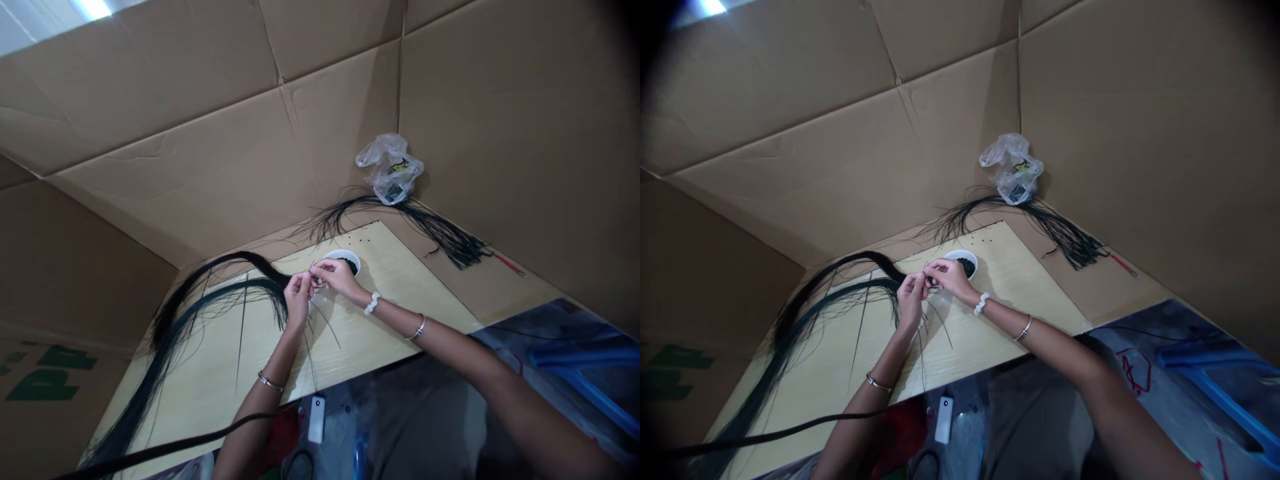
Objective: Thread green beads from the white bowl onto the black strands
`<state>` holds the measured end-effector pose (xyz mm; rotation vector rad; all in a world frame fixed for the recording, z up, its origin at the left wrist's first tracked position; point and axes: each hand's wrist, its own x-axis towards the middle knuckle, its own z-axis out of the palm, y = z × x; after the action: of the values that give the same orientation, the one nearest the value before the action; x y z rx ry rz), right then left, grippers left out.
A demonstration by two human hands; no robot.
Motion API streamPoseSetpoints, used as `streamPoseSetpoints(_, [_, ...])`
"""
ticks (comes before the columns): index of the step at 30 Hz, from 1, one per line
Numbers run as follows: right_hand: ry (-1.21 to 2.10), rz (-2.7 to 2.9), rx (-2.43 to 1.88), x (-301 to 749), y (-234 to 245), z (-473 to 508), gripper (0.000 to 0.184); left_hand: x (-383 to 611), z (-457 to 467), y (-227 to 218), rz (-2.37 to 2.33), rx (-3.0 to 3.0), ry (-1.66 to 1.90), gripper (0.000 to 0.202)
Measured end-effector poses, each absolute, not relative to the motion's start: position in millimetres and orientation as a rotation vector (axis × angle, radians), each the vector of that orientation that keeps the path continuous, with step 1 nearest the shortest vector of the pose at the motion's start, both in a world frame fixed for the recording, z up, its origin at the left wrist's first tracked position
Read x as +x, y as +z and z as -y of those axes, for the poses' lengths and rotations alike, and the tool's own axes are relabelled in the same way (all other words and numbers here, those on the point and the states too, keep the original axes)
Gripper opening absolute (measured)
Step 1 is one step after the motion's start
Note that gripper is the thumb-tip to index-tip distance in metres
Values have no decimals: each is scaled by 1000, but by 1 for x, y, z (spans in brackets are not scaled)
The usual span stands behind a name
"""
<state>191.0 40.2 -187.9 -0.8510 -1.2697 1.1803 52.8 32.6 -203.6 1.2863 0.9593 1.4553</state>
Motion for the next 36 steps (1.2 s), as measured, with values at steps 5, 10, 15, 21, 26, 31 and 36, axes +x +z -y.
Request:
streamPoseSetpoints(5, [1261,1266,-818,194,-181,-38,38,55,-30,-199,-986,1297,1476,36])
streamPoseSetpoints(10, [1303,1286,-826,197,-174,-41,37,58,-28,-193,-998,1283,1509,37])
streamPoseSetpoints(15, [1314,1281,-807,192,-168,-44,33,58,-29,-191,-989,1277,1560,36])
streamPoseSetpoints(21, [1354,1236,-802,185,-173,-45,36,54,-32,-194,-980,1216,1578,37])
streamPoseSetpoints(26, [1380,1290,-785,185,-167,-49,35,49,-34,-192,-961,1219,1569,36])
streamPoseSetpoints(31, [1364,1297,-826,185,-163,-47,37,47,-29,-185,-986,1206,1544,35])
streamPoseSetpoints(36, [1304,1306,-828,185,-173,-42,40,49,-24,-186,-1024,1274,1503,36])
